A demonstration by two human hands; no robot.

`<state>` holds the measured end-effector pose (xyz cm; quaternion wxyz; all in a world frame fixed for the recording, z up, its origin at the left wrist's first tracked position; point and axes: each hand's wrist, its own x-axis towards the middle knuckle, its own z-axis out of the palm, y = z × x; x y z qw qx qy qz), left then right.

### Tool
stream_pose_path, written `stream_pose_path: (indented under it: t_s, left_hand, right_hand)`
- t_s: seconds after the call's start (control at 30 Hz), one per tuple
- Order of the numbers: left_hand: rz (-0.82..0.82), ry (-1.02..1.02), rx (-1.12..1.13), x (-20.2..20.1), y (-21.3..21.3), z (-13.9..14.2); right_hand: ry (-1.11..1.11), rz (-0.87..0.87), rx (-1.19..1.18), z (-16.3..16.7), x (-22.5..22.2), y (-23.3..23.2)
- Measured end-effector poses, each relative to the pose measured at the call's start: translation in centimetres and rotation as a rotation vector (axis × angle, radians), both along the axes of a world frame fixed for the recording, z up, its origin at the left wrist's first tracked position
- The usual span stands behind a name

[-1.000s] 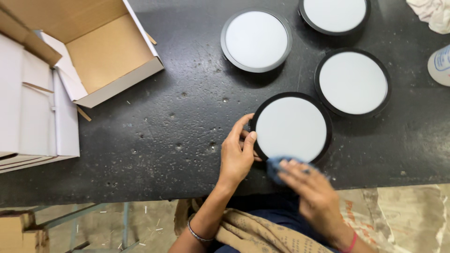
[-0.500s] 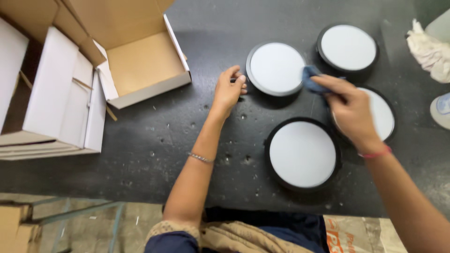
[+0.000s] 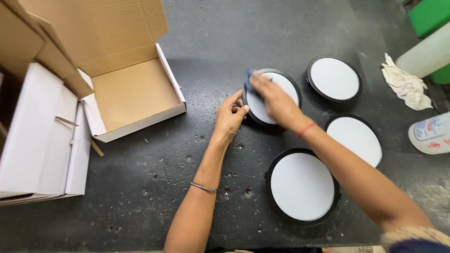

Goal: The person wipes the white diffuser faces of round LED panel lights with a blue cloth, then wraps each light in clear plastic film and places the wrapped lights into white cardboard boxes on the workbench.

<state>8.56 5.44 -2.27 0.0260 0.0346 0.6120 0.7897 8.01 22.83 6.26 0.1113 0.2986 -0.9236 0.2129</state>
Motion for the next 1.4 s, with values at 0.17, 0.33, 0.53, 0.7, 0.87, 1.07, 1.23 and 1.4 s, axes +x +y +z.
stream_pose_path:
  t_s: [0.17, 0.33, 0.53, 0.7, 0.87, 1.07, 1.23, 1.4]
  left_hand:
    - [0.032, -0.016, -0.093, 0.4, 0.1, 1.0]
    - [0.095, 0.114, -0.341, 0.1, 0.4, 0.8]
    - [0.093, 0.145, -0.293, 0.2, 0.3, 0.0]
    - [-0.010, 0.088, -0.057, -0.5, -0.3, -0.6]
    - [-0.043, -0.074, 0.173, -1.1, -0.5, -0.4]
    - [0.112, 0.015, -0.138, -0.1, 0.3, 0.7]
    - [0.164, 0.036, -0.246, 0.1, 0.3, 0.9]
    - [0.189, 0.080, -0.242, 0.2, 0.6, 0.4]
  right_hand:
    - [-0.126, -0.294, 0.060, -0.7, 1.0, 3.9]
    - [-0.263, -0.412, 0.140, -4.5, 3.8, 6.1]
    - [-0.106, -0.319, 0.078, -3.7, -2.9, 3.4]
    - [-0.052, 0.156, -0.048, -1.1, -2.0, 0.5]
    - [-0.240, 0.329, -0.068, 0.8, 3.1, 1.7]
    - [-0.285, 0.146, -0.154, 1.5, 5.1, 6.5]
    - [-0.113, -0.149, -0.161, 1.8, 0.1, 7.2]
    - [-0.096, -0.147, -0.211, 1.6, -3.7, 5.5]
